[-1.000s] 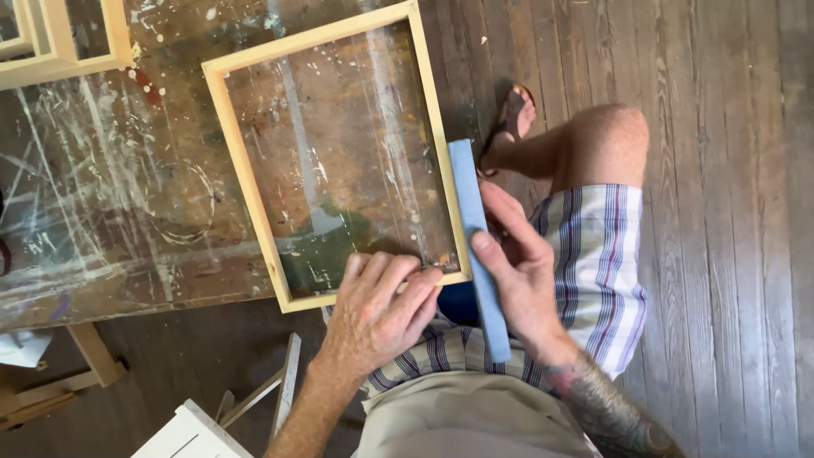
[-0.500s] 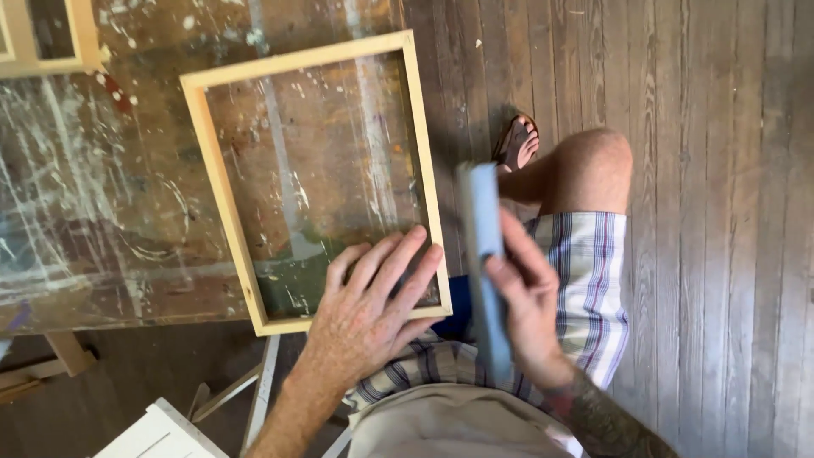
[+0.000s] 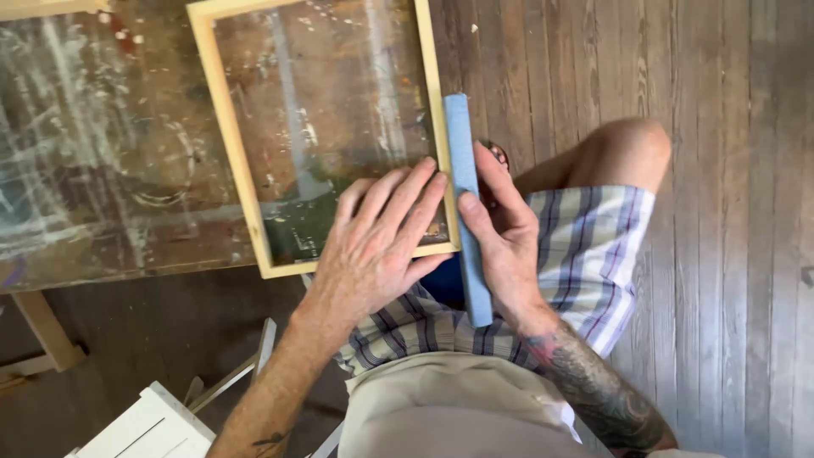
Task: Sanding the edges and corners of a wooden frame using a manual sanding block to smooth the surface.
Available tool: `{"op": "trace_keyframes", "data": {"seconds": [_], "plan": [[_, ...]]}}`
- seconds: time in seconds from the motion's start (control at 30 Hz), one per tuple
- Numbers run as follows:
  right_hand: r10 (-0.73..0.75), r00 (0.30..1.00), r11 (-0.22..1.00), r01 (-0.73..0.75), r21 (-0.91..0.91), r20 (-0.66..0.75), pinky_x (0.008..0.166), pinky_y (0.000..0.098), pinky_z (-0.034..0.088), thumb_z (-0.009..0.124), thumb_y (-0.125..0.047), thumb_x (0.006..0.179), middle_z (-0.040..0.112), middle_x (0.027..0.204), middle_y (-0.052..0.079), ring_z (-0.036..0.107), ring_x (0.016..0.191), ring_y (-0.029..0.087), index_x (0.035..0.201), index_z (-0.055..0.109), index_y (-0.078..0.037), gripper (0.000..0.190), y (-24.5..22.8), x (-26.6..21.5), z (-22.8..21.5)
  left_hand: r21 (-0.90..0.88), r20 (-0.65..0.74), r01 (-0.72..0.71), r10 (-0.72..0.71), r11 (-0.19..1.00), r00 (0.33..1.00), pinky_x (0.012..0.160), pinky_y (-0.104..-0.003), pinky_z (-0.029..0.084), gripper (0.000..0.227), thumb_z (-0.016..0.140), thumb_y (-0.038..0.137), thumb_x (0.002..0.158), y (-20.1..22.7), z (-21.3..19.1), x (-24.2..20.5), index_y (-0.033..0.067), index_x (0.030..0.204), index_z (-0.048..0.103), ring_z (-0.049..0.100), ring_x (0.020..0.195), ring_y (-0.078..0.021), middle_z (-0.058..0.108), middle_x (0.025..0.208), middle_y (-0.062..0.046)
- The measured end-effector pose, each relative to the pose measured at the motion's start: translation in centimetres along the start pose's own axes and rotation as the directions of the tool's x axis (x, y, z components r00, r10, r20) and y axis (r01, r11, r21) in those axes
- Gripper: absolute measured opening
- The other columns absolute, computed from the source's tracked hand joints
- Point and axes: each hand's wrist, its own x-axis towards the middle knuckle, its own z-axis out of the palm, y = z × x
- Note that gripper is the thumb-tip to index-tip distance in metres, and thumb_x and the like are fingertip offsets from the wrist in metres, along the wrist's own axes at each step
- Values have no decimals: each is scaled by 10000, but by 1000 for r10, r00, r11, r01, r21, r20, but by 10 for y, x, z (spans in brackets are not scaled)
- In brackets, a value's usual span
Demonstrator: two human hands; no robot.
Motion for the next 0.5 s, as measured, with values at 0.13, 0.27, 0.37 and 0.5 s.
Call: {"op": "trace_keyframes", "data": {"seconds": [0.13,0.27,0.37,0.5], "plan": [[-6,997,998,11,-67,80,1302,356,334,593,-147,1033,396,1649,138,392,1529,203,1571,360,-56,593,-3,-1,-2,-6,55,31,-31,999,998,1205,-480,389,865,826,514,923,1,1,-1,57,1560,460,449,1488,-292,392,1643,-146],[-58,988,985,79,-151,143,1354,421,239,543,-201,1075,306,1694,156,284,1598,248,1598,298,-59,594,-7,0,-2,3,90,1,-1,1000,996,1253,-520,339,924,843,551,910,-3,0,1,38,1565,440,411,1510,-317,382,1642,-172],[-70,981,991,90,-100,183,1373,401,224,536,-161,1085,261,1711,160,236,1622,256,1601,287,-46,584,-6,7,-12,7,70,-28,27,1000,997,1216,-525,390,971,923,546,838,-5,0,4,66,1551,470,456,1469,-317,429,1612,-165],[15,1000,1000,-15,-7,-21,1135,438,491,608,-192,1033,461,1594,134,529,1355,251,1583,377,-136,599,-2,13,-24,81,127,-49,38,996,991,1226,-510,377,1029,846,685,852,-6,2,4,84,1581,436,438,1483,-305,408,1634,-143]]}}
